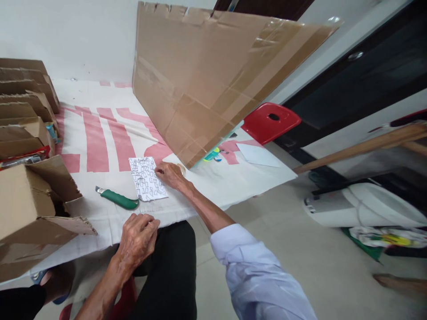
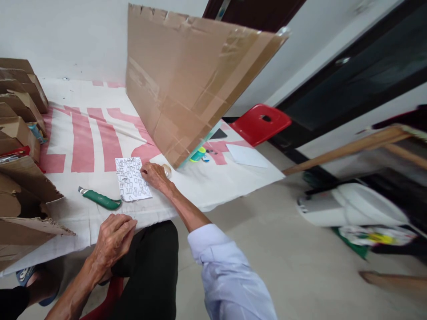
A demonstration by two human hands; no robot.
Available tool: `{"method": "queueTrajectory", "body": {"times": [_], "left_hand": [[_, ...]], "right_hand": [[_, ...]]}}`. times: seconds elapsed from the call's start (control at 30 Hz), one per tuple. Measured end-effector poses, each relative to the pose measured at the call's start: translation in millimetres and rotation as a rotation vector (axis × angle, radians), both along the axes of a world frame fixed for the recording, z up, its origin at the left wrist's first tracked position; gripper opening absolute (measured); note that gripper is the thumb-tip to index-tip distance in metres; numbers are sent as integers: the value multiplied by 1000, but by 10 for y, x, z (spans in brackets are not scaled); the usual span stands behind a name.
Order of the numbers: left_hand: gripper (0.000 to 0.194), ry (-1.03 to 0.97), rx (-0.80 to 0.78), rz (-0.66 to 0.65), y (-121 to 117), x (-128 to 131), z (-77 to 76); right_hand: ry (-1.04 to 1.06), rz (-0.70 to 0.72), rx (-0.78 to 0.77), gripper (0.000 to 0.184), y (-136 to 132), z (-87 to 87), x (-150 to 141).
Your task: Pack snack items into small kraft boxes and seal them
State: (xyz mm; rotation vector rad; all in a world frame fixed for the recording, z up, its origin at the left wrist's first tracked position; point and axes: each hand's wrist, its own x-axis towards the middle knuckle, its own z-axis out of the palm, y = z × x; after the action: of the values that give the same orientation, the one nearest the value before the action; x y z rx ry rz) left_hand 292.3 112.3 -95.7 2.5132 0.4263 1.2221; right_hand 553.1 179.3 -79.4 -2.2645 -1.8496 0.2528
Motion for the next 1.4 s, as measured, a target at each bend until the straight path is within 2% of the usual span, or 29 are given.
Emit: {"method": "queueTrajectory", "body": {"times": [0.27, 0.43, 0.63, 0.77, 1.0, 1.1, 1.2, 1.3, 1.4], "left_hand": [[18, 1, 0, -7, -31, -17, -8], [18, 3, 23, -5, -48, -55, 12], [20, 6, 28, 1, -56, -85, 7], [20, 8, 34, 15, -62, -112, 6], [21, 1, 32, 15, -90, -163, 25], [22, 14, 27, 25, -106, -223, 9], [22, 35, 6, 43, -123, -322, -24], [21, 39, -1, 59, -150, -415, -53], [20, 54, -5, 75, -183, -463, -54]], "right_hand": [[-7, 44, -32, 24, -17, 78, 24], [32, -11, -20, 15, -67, 111, 21], [31, -22, -4, 17, -92, 102, 65], [71, -35, 42, 23, -113, 82, 127], [277, -87, 189, 26, -143, 23, 157], [342, -71, 273, 24, -264, 33, 107], [379, -16, 247, 15, -536, 20, 7], [355, -18, 137, 36, -828, -77, -116], [266, -54, 129, 49, -972, -238, -219]]}}
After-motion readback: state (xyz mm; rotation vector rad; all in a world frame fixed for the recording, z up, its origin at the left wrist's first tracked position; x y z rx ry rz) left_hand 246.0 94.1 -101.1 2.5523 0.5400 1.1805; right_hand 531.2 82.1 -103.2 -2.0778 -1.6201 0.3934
